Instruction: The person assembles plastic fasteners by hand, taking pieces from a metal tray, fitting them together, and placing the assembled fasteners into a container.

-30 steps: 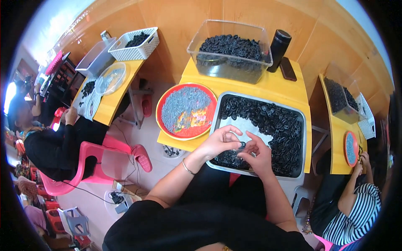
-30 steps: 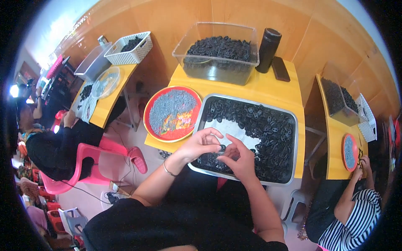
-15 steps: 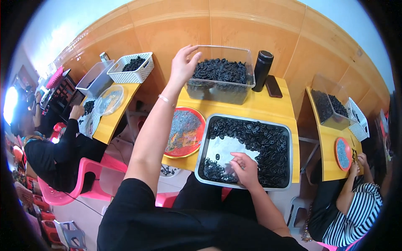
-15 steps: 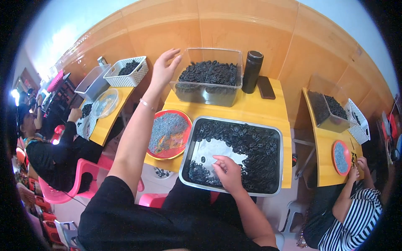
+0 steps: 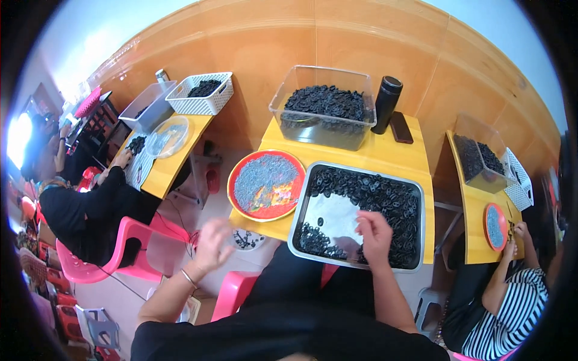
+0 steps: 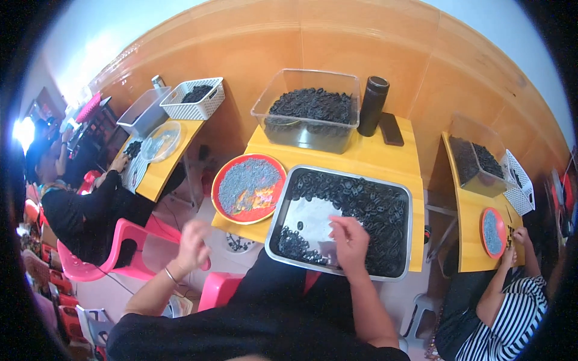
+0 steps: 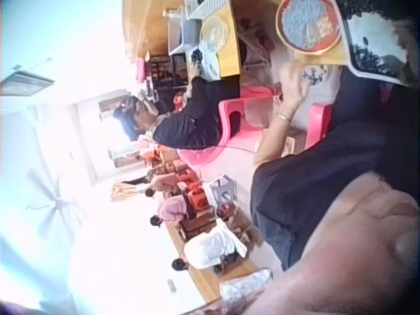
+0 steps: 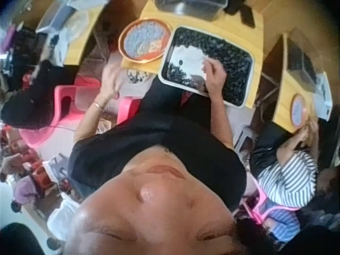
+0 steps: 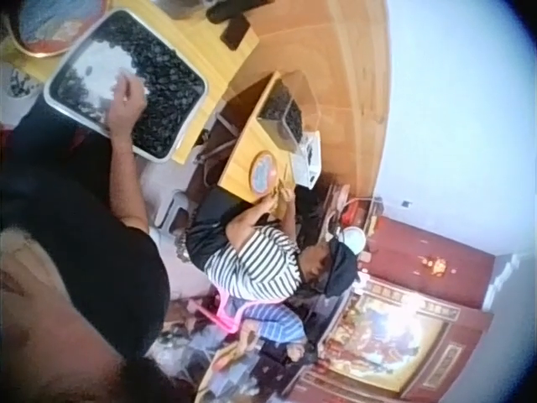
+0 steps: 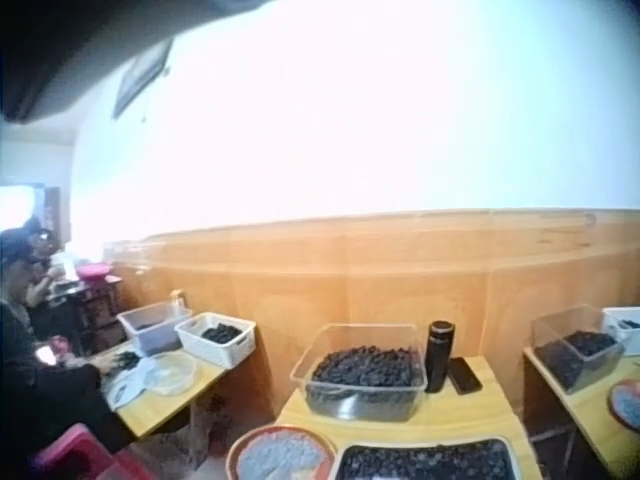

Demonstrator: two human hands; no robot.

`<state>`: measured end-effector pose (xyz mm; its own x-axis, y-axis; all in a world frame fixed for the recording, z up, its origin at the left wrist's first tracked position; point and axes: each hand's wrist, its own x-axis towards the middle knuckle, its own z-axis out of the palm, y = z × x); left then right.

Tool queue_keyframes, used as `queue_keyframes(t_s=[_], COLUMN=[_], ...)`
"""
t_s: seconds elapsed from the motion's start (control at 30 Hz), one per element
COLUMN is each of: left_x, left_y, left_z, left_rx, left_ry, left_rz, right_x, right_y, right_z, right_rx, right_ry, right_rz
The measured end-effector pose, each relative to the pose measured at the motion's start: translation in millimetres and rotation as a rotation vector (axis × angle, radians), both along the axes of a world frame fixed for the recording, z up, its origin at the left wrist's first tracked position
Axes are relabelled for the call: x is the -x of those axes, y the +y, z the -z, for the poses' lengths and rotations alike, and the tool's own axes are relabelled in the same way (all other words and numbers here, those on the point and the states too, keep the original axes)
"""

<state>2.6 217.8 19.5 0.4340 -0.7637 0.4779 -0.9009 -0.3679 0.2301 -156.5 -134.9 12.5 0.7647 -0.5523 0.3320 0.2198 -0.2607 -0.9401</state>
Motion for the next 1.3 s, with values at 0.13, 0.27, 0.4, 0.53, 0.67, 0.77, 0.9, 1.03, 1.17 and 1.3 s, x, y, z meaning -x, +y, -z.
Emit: queue_keyframes(t_s=[0.13,0.27,0.4,0.53,0.67,0.77,0.9,1.03,1.17,1.3], left_x=[48.9,61.5,52.8,43.1,36.2,37.6,38.9,35.7,30.8,29.9], left_y=[15.1,17.5,14.4,9.1,3.1,3.3,2.3,-2.1,-2.2,-1.2], left_z=[28.5,42.5,42.2,40.2,38.2,40.6,43.6,42.6,47.2,44.1], left_rx=[-0.149,-0.333,-0.351,-0.458,-0.503,-0.492,-0.476,-0.474,-0.464,-0.479], left_ry=[0.356,0.426,0.392,0.358,0.355,0.368,0.376,0.412,0.408,0.438], left_rz=[0.205,0.353,0.478,0.588,0.739,0.738,0.704,0.715,0.747,0.690], right_x=[22.5,73.7,136.2,185.6,219.4,220.3,222.6,219.1,211.2,207.4], right_y=[-8.4,-18.0,-25.5,-6.9,0.3,6.1,5.1,3.7,0.7,-0.6], right_z=[-32.2,-39.5,-18.0,7.0,35.9,38.4,46.2,42.1,38.8,42.6], right_rx=[0.112,0.214,0.636,0.736,0.805,0.756,0.730,0.722,0.756,0.780], right_ry=[-0.067,0.067,0.312,0.604,0.732,0.759,0.829,0.865,0.877,0.850], right_rz=[0.101,0.108,0.006,-0.180,-0.244,-0.112,-0.087,-0.082,-0.069,-0.096])
